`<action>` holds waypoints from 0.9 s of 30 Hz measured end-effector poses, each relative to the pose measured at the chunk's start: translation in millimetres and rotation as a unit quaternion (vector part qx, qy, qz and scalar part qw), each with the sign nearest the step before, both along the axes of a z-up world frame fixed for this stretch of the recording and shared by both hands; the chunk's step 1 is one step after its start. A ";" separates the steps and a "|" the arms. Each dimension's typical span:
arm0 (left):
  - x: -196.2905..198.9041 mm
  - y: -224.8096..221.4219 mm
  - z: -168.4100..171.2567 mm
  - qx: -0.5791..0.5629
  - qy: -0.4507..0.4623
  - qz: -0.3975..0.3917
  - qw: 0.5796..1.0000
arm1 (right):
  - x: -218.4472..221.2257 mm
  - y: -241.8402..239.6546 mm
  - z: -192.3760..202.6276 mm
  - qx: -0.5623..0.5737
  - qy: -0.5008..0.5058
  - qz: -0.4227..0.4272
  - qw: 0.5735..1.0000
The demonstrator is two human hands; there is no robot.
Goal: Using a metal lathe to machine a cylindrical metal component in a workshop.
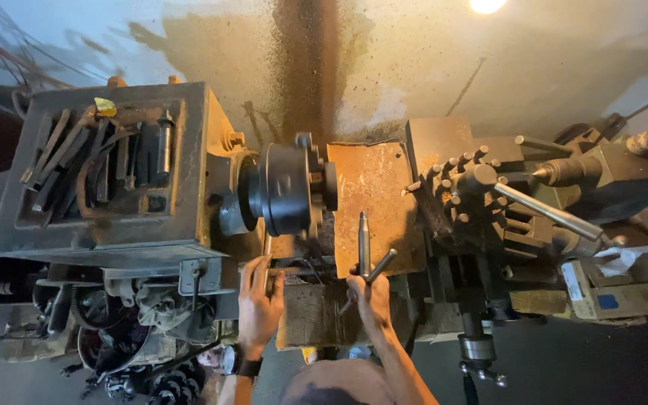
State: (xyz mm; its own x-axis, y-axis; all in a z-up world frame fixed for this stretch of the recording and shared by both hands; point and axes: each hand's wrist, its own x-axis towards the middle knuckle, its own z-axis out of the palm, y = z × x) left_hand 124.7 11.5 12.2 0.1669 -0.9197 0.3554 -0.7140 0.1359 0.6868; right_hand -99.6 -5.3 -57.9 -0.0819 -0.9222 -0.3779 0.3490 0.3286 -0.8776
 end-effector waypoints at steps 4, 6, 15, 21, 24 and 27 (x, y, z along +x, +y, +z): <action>-4.0 -1.6 -1.0 -0.005 0.013 -0.014 1.000 | -3.8 -2.2 -14.2 0.002 -0.006 -0.008 1.000; -6.3 -2.3 4.0 0.022 0.024 -0.013 0.999 | -3.6 -2.7 -16.6 0.003 -0.004 -0.015 1.000; -12.6 -47.0 -22.7 -0.079 -0.074 -0.067 0.992 | 1.4 -11.3 -5.1 0.003 -0.021 0.002 1.000; -50.6 -157.7 2.6 -0.071 -0.262 -0.153 0.950 | 4.8 -57.6 -38.5 -0.004 -0.014 -0.003 1.000; -64.9 -191.3 -4.5 -0.050 -0.433 -0.124 0.892 | 14.0 -85.3 -75.5 0.041 -0.028 0.005 0.999; -67.1 -199.3 -6.2 0.004 -0.431 -0.152 0.889 | 26.2 -90.8 -72.4 0.039 -0.039 0.020 0.998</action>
State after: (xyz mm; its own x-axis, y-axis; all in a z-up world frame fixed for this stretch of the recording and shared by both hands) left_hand 57.7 -187.9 6.0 -0.4217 -0.8789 0.2229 -0.9067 0.4105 -0.0968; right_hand -73.4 -96.1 -130.2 -0.0128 -0.8917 -0.4525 0.4011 0.4100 -0.8192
